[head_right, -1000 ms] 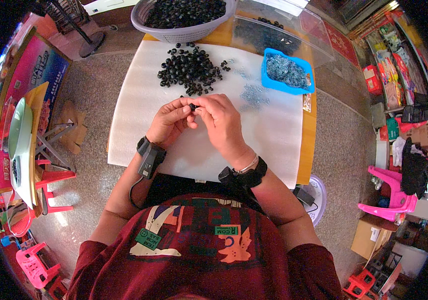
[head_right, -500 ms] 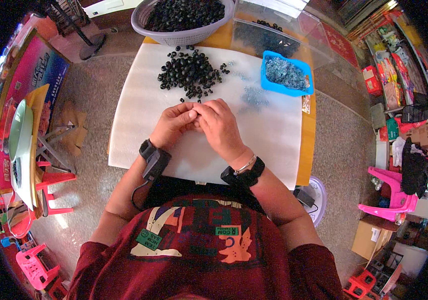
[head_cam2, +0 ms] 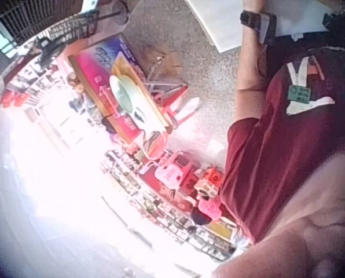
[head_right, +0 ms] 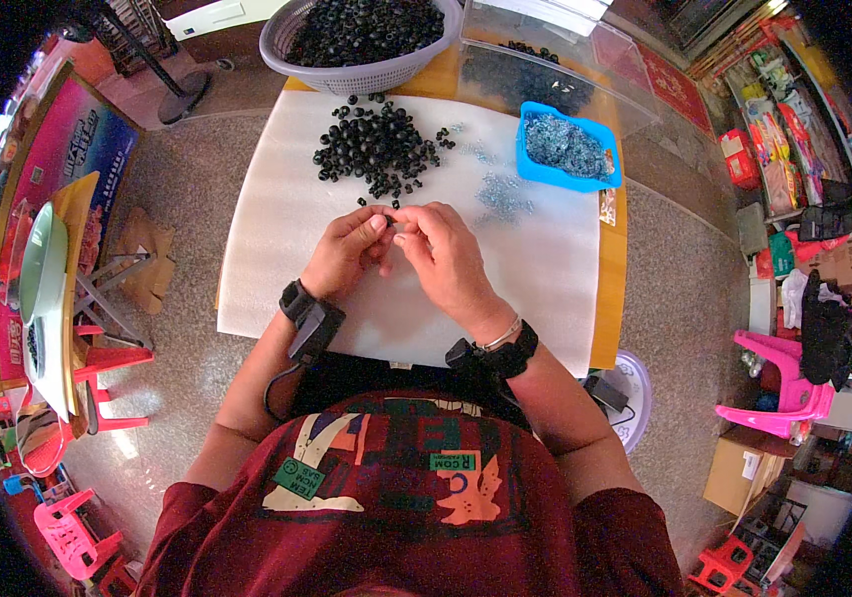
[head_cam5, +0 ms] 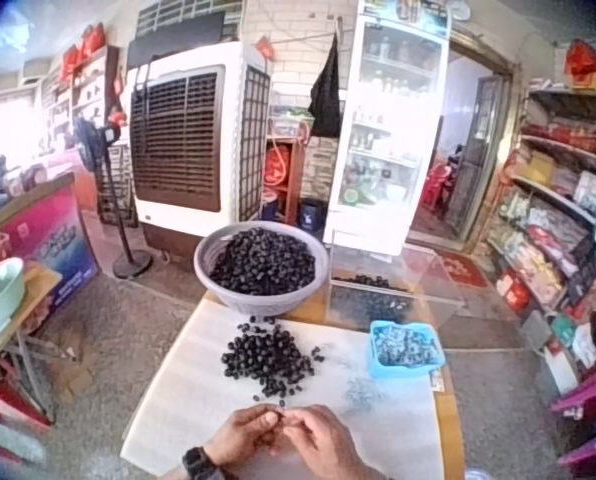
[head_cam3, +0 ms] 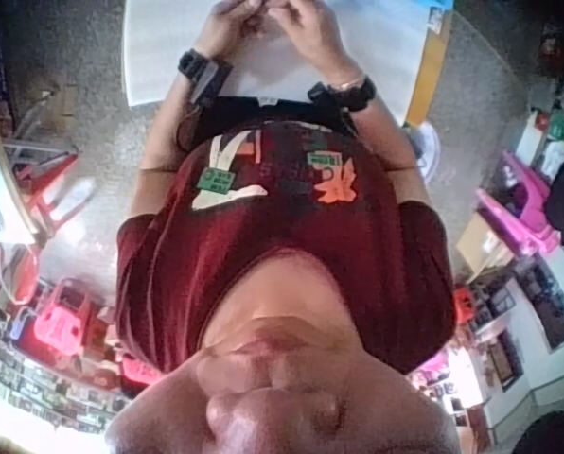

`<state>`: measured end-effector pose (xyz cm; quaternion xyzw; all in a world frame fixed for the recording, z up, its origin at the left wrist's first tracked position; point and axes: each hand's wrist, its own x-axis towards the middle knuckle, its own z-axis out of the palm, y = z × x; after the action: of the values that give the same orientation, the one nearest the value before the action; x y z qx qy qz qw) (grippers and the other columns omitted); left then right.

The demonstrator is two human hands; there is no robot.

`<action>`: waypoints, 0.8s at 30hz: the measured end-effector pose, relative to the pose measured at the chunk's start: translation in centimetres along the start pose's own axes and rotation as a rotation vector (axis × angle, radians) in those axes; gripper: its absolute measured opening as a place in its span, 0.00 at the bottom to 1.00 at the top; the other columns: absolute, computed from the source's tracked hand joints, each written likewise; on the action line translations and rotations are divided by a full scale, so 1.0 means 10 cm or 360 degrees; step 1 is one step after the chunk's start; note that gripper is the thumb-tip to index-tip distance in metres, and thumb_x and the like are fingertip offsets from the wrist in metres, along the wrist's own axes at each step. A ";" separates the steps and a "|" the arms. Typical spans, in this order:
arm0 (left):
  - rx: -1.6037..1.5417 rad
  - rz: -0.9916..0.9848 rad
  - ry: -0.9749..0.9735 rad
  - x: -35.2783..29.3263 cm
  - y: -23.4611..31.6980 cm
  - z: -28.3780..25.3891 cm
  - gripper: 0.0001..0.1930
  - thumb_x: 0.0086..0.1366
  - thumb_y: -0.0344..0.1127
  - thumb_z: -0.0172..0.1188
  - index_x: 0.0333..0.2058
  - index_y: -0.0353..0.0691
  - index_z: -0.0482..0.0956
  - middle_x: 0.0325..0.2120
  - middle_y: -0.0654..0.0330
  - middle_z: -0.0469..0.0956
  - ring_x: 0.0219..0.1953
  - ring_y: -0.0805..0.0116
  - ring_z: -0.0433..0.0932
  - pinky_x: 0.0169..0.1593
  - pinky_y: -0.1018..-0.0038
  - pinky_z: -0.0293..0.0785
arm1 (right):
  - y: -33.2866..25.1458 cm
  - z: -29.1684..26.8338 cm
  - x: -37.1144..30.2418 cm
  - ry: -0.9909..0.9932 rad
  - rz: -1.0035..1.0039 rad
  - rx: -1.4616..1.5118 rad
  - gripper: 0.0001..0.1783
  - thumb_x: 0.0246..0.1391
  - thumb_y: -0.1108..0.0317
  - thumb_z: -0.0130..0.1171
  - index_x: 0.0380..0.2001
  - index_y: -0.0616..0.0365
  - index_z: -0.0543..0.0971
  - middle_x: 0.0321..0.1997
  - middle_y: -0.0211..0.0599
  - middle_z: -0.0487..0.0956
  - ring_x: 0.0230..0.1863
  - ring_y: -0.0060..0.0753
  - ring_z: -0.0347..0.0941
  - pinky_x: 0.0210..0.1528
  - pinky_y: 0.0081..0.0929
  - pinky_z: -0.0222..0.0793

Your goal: The recorder is sorting small black plastic parts and placing them into different containers.

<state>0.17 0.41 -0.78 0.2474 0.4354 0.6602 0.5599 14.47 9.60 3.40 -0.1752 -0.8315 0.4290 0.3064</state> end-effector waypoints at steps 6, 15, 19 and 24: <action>0.0064 -0.0020 0.0092 -0.03 0.03 0.08 0.16 0.70 0.40 0.47 0.43 0.31 0.72 0.23 0.66 0.67 0.20 0.77 0.65 0.24 0.79 0.67 | 0.06 0.07 0.03 0.0039 -0.0082 -0.0085 0.11 0.50 0.78 0.56 0.39 0.61 0.74 0.32 0.40 0.74 0.33 0.39 0.73 0.36 0.32 0.70; -0.0022 -0.0040 0.0133 -0.08 0.11 0.11 0.15 0.70 0.41 0.47 0.40 0.34 0.74 0.21 0.68 0.64 0.19 0.80 0.61 0.21 0.80 0.62 | 0.04 0.17 0.08 0.0070 0.0140 0.0130 0.09 0.51 0.75 0.57 0.38 0.60 0.75 0.35 0.39 0.73 0.31 0.36 0.73 0.34 0.31 0.70; -0.0250 -0.0062 0.0014 -0.06 0.08 0.01 0.16 0.69 0.43 0.49 0.43 0.35 0.73 0.25 0.67 0.71 0.22 0.81 0.65 0.22 0.82 0.62 | 0.00 0.17 0.08 0.0078 0.0097 0.0189 0.10 0.50 0.74 0.59 0.38 0.60 0.76 0.35 0.38 0.73 0.33 0.37 0.73 0.35 0.31 0.70; -0.0237 -0.0038 -0.0078 -0.04 0.06 0.01 0.16 0.68 0.43 0.51 0.45 0.36 0.72 0.28 0.66 0.74 0.25 0.80 0.69 0.27 0.82 0.66 | 0.03 0.11 0.08 0.0086 -0.0141 -0.0184 0.13 0.47 0.72 0.61 0.39 0.59 0.78 0.35 0.38 0.73 0.37 0.40 0.71 0.38 0.33 0.70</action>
<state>-0.02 0.06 -0.14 0.2160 0.3741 0.6776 0.5952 13.10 9.56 2.93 -0.1672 -0.8533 0.3613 0.3368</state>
